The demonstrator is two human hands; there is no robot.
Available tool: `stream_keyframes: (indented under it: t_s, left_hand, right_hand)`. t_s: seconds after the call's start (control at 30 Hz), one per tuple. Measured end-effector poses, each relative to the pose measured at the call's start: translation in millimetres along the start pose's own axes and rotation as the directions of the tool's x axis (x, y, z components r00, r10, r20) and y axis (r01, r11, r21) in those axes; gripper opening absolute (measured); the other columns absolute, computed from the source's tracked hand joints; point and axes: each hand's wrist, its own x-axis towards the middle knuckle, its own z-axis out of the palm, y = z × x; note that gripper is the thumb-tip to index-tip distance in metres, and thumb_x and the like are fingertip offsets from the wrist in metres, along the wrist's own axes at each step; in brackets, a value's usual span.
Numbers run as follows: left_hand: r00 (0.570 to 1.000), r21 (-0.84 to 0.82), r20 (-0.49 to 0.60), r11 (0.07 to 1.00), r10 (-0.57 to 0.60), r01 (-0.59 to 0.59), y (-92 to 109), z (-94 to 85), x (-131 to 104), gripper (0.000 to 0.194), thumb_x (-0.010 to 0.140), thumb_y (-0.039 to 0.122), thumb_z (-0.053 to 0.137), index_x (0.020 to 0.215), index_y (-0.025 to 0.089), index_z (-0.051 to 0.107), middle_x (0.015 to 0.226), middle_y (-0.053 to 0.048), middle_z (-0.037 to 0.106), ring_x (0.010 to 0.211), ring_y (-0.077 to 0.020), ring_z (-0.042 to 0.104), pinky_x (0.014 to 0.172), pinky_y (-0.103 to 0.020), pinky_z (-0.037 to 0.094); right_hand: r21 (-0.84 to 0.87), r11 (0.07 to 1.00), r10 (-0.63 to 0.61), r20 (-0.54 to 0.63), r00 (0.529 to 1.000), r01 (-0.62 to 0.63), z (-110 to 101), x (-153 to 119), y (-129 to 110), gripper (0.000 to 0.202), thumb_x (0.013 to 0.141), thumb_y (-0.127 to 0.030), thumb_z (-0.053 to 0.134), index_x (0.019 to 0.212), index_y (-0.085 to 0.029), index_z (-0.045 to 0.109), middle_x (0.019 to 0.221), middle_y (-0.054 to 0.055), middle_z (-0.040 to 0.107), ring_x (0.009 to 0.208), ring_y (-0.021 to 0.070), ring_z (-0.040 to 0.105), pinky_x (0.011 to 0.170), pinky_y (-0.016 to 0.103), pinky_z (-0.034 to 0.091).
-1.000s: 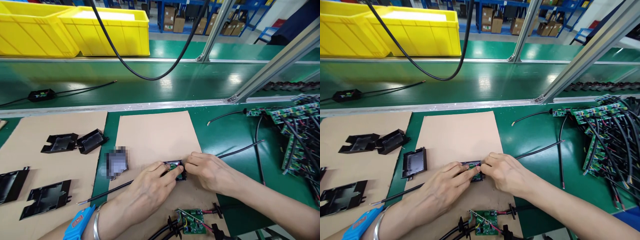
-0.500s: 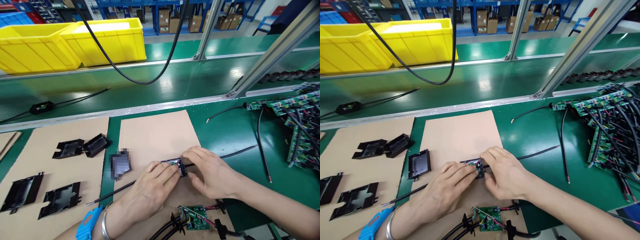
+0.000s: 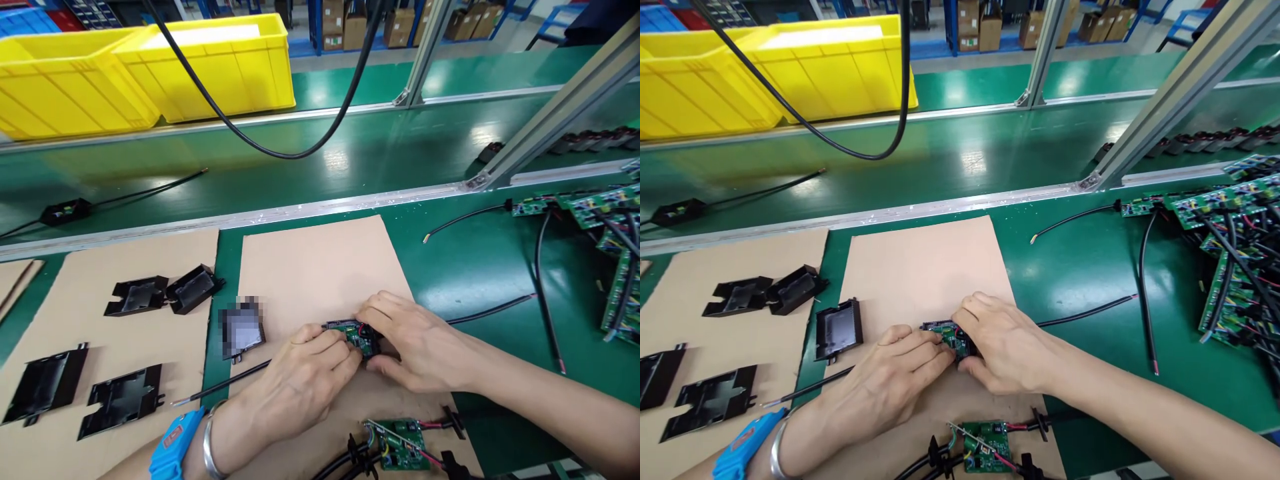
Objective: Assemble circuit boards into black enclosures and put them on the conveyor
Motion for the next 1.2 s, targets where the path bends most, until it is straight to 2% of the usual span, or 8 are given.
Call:
stream_keyframes:
  t_s: [0.2,0.3,0.53,0.67,0.73,0.83,0.97,1.2]
  left_hand:
    - [0.998,-0.03,-0.057,0.999,0.018,-0.019,1,2.6,0,0.029,0.094,0.007,0.04,0.117,0.013,0.055,0.102,-0.006,0.061,0.094,-0.0213,0.053,0.081,-0.037,0.04]
    - [0.998,-0.013,-0.059,1.0,0.019,-0.02,2,3.0,1,0.025,0.094,0.007,0.04,0.111,0.013,0.057,0.097,-0.005,0.061,0.087,-0.0205,0.052,0.076,-0.036,0.04]
    - [0.996,-0.017,-0.087,0.999,0.026,-0.027,4,6.6,7,0.025,0.096,0.009,0.038,0.109,0.015,0.058,0.093,-0.004,0.062,0.088,-0.021,0.053,0.074,-0.037,0.038]
    - [0.99,-0.039,-0.136,0.998,0.035,-0.041,2,13.9,5,0.032,0.095,0.009,0.039,0.123,0.015,0.053,0.098,-0.006,0.065,0.093,-0.0221,0.054,0.077,-0.038,0.039]
    - [0.985,-0.035,-0.166,0.998,0.047,-0.054,0,17.3,5,0.032,0.096,0.009,0.038,0.124,0.014,0.053,0.103,-0.008,0.066,0.098,-0.0223,0.055,0.079,-0.039,0.04]
    - [0.978,-0.032,-0.201,0.998,0.054,-0.062,-1,20.5,4,0.03,0.097,0.011,0.038,0.122,0.015,0.054,0.104,-0.008,0.066,0.101,-0.0219,0.056,0.079,-0.038,0.04]
    - [0.976,-0.057,-0.212,0.997,0.041,-0.055,0,20.6,5,0.026,0.099,0.013,0.037,0.117,0.014,0.056,0.101,-0.007,0.067,0.101,-0.021,0.057,0.08,-0.037,0.04]
    - [0.979,-0.107,-0.2,0.992,0.048,-0.07,-3,14.5,5,0.027,0.095,0.005,0.04,0.111,0.015,0.058,0.102,-0.005,0.068,0.105,-0.0198,0.058,0.084,-0.037,0.038]
  right_hand:
    - [0.145,0.976,0.172,-0.071,0.983,-0.16,0,11,-4,0.024,0.073,-0.013,0.061,0.096,-0.018,0.056,0.094,0.005,0.057,0.092,0.0208,0.052,0.082,0.033,0.043]
    - [0.093,0.954,0.298,-0.152,0.942,-0.286,10,24,-7,0.023,0.064,-0.004,0.052,0.082,-0.018,0.052,0.083,0.003,0.055,0.082,0.0183,0.051,0.075,0.03,0.041]
    - [0.059,0.926,0.376,-0.232,0.897,-0.373,23,41,-12,0.021,0.057,-0.003,0.049,0.069,-0.02,0.047,0.071,-0.002,0.053,0.069,0.0148,0.047,0.063,0.027,0.035]
    - [0.255,0.894,0.41,-0.134,0.902,-0.368,10,30,-5,0.028,0.061,-0.003,0.048,0.08,-0.02,0.06,0.078,-0.001,0.061,0.07,0.0141,0.054,0.064,0.026,0.041]
    - [0.328,0.871,0.431,-0.149,0.89,-0.366,1,18,-4,0.032,0.066,-0.006,0.049,0.092,-0.02,0.062,0.087,0.001,0.065,0.076,0.0152,0.058,0.068,0.027,0.045]
    - [0.221,0.897,0.427,-0.211,0.879,-0.383,-4,3,-9,0.031,0.07,-0.01,0.054,0.099,-0.019,0.059,0.096,0.005,0.064,0.085,0.0187,0.058,0.075,0.031,0.047]
    - [0.019,0.924,0.378,-0.206,0.903,-0.382,11,3,-22,0.037,0.063,-0.008,0.054,0.099,-0.017,0.055,0.092,0.007,0.06,0.089,0.0224,0.055,0.08,0.034,0.045]
    - [0.0,0.909,0.409,-0.186,0.893,-0.416,22,17,-23,0.03,0.06,-0.007,0.051,0.085,-0.021,0.044,0.083,0.003,0.057,0.082,0.0205,0.054,0.073,0.03,0.041]
